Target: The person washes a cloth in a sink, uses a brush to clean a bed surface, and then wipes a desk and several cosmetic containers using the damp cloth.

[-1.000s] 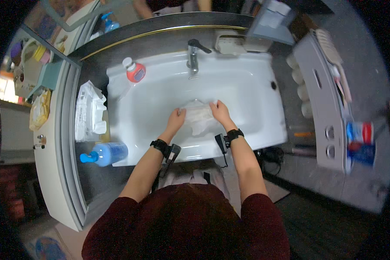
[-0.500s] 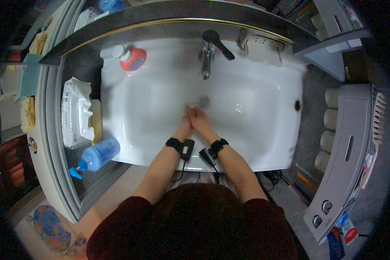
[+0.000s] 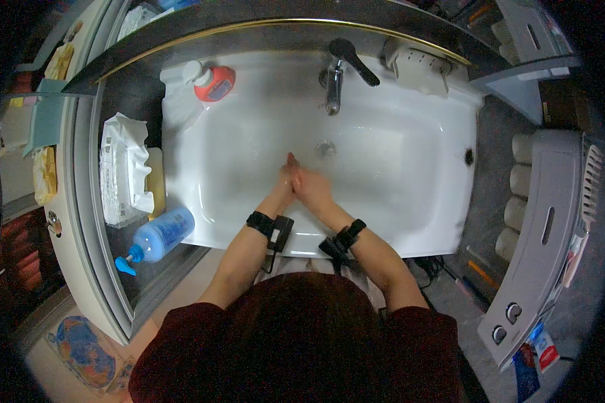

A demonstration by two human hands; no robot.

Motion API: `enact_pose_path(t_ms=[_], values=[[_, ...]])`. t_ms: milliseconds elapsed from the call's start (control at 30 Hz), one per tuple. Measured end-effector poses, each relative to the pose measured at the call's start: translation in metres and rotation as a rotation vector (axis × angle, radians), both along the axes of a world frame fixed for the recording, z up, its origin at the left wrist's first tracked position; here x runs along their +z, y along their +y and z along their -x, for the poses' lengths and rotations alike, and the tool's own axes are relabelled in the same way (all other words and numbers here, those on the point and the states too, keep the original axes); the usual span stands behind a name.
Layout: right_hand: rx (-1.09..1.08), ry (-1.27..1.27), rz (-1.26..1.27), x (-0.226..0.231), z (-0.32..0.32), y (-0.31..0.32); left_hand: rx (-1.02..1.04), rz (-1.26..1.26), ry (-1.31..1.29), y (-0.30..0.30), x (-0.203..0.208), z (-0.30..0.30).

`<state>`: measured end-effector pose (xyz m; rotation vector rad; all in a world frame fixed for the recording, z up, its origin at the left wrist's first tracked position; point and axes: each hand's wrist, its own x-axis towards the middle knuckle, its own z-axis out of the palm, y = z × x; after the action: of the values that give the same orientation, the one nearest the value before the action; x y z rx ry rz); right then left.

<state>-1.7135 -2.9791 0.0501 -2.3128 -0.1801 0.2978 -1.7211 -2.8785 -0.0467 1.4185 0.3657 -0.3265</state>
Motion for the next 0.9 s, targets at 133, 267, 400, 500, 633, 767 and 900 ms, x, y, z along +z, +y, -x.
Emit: enact_pose_path(t_ms=[133, 267, 400, 500, 633, 767, 900], values=[[-0.044, -0.112, -0.049, -0.007, -0.001, -0.014, -0.09, 0.271, 0.344, -0.004, 0.059, -0.013], [-0.168, -0.237, -0.004, -0.041, -0.015, -0.055, -0.02, 0.268, 0.628, -0.007, 0.092, -0.036], [-0.365, 0.105, 0.006, -0.049, -0.019, -0.087, -0.048, 0.155, 0.387, 0.022, 0.031, -0.028], [-0.366, 0.025, 0.253, -0.069, -0.011, -0.099, -0.219, -0.095, 0.207, 0.037, -0.027, 0.003], [-0.225, -0.222, 0.182, -0.103, -0.003, -0.089, -0.339, -0.015, 0.102, 0.006, -0.044, 0.016], [-0.187, 0.487, -0.049, -0.083, -0.005, -0.03, -0.219, 0.308, 0.206, -0.016, -0.056, 0.015], [0.022, 0.194, -0.113, -0.034, 0.001, -0.018, 0.196, 0.784, 0.488, -0.012, 0.044, -0.015]])
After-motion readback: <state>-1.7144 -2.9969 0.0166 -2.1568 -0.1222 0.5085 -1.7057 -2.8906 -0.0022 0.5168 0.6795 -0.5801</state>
